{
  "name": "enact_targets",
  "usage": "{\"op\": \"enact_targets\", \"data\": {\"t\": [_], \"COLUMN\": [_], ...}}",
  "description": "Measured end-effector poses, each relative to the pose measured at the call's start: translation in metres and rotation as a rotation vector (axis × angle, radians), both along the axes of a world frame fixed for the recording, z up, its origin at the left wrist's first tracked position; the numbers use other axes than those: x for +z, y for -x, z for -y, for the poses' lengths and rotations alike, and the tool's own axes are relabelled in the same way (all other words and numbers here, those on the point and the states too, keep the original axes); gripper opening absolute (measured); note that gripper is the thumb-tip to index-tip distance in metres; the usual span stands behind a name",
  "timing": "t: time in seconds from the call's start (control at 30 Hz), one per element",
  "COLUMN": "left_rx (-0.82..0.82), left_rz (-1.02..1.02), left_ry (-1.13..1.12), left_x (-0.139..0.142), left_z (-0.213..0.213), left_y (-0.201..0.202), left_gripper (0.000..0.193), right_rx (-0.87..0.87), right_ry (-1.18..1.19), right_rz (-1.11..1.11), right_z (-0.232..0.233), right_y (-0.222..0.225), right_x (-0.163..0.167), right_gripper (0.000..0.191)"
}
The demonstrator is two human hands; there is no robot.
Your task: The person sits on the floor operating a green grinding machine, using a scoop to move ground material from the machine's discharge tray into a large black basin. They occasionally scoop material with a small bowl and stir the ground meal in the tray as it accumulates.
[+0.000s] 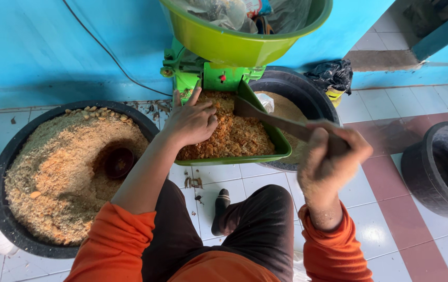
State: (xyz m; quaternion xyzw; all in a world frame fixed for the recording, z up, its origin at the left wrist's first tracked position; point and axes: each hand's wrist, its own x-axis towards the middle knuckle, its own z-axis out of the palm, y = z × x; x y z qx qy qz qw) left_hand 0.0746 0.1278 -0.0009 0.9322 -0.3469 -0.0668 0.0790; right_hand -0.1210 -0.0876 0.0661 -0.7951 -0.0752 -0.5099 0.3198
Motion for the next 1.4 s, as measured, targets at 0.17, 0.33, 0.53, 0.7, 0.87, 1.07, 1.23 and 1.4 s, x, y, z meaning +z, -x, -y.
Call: {"op": "enact_targets", "data": {"t": [0.17,0.33,0.53,0.7,0.87,1.07,1.23,1.4], "left_rx": [0.028,0.031,0.026,0.025,0.021,0.025,0.003,0.036], "left_rz": [-0.065,-0.071,-0.02,-0.028,-0.016,0.007,0.065,-0.014], "left_ry": [-0.005,-0.007,0.005,0.006,0.013,0.059,0.113,0.041], "left_x": [0.002,0.001,0.001,0.002,0.0,-0.009,-0.01,-0.005], "left_z": [-0.001,0.0,0.0,0.0,-0.001,-0.002,-0.001,-0.004], "left_y": [0.001,0.0,0.0,0.0,-0.001,-0.005,-0.005,0.0], "left_gripper": [0.054,0.054,0.053,0.049,0.049,0.049,0.047,0.042], "right_rx": [0.011,-0.069,-0.083,-0.055,-0.079,-0.024,-0.039,-0.03], "right_ry": [-0.003,0.229,0.169,0.219,0.16,0.175,0.016,0.13], "right_rz": [-0.328,-0.177,-0.099,-0.15,-0.15,-0.214,-0.235,-0.24], "right_z": [-0.001,-0.009,-0.021,-0.026,-0.03,-0.028,-0.032,-0.037], "right_y": [-0.005,-0.016,-0.023,-0.023,-0.027,-0.025,-0.03,-0.03], "right_x": [0.006,0.002,-0.014,-0.026,-0.032,-0.037,-0.049,-0.039], "right_gripper": [0.037,0.032,0.033,0.031,0.027,0.027,0.022,0.027]}}
